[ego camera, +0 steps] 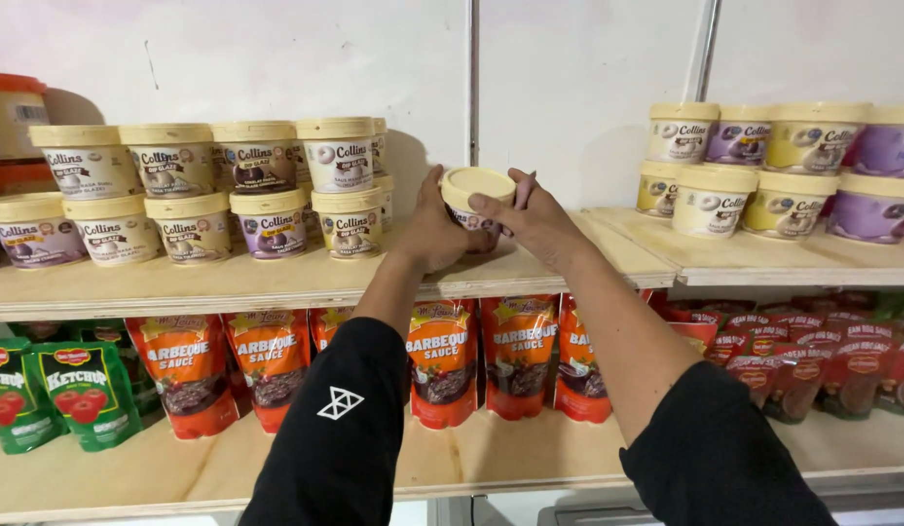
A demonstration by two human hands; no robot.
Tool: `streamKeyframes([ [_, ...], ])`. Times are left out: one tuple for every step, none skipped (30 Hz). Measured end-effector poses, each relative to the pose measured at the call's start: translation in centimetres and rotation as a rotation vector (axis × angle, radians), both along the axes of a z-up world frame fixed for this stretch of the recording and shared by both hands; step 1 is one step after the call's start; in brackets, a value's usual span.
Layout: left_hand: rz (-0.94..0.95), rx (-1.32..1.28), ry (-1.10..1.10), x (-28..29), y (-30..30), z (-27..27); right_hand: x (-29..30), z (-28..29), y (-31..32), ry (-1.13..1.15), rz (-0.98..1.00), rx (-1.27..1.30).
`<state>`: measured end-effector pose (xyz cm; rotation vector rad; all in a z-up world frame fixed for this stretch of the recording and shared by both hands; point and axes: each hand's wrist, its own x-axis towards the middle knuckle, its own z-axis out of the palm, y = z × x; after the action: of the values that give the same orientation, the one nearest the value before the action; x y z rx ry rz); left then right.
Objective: Cleaning and organizing food containers on grocery store shelves using a cloth.
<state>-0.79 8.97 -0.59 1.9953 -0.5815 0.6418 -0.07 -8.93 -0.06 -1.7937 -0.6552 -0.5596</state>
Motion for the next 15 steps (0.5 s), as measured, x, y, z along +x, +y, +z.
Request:
streamKeyframes([
  [0.003,0.005,0.010,0.4,0.1,-0.2,-0.3,-0.2,0.1,0.010,0.003,0.005],
  [0.043,0.054,-0.014,0.7,0.2,-0.4,-0.7,-0.4,0.2,0.073,0.018,0.013],
  [0.082,0.097,-0.049,1.2,0.2,-0.2,-1.0,-0.1,0.1,0.125,0.030,0.013],
  [0.082,0.096,-0.049,0.8,0.3,0.0,-1.3,0.0,0.1,0.125,0.030,0.012],
  [-0.005,0.005,0.016,0.4,0.3,0.1,-1.7,0.2,0.0,0.131,0.104,0.055],
  [-0.092,-0.086,0.082,0.0,0.4,0.3,-2.1,0.3,-0.1,0.138,0.177,0.098],
  [-0.091,-0.088,0.078,0.1,0.5,0.3,-1.9,0.1,-0.1,0.134,0.179,0.096],
  [-0.083,-0.078,0.101,0.2,0.5,0.3,-1.7,-0.2,-0.1,0.091,0.116,0.052],
  [-0.077,-0.064,0.120,0.3,0.5,0.6,-1.5,-0.2,-0.1,0.043,0.052,0.012],
  [-0.077,-0.064,0.110,0.4,0.5,0.8,-1.8,0.3,-0.1,0.033,0.052,0.011],
  [-0.011,-0.044,0.058,0.5,0.5,0.5,-2.1,0.3,0.0,0.003,-0.074,-0.019],
  [0.054,-0.024,0.006,0.6,0.5,0.2,-2.5,0.3,0.1,-0.026,-0.199,-0.050],
  [0.052,-0.020,0.020,0.0,0.2,0.3,-2.8,0.0,0.3,-0.012,-0.202,-0.048],
  [0.147,-0.002,0.009,-0.5,0.0,0.4,-3.1,-0.3,0.6,-0.074,-0.207,-0.023],
  [0.246,0.011,-0.005,-1.1,-0.1,0.5,-3.3,-0.5,0.9,-0.140,-0.207,-0.003],
])
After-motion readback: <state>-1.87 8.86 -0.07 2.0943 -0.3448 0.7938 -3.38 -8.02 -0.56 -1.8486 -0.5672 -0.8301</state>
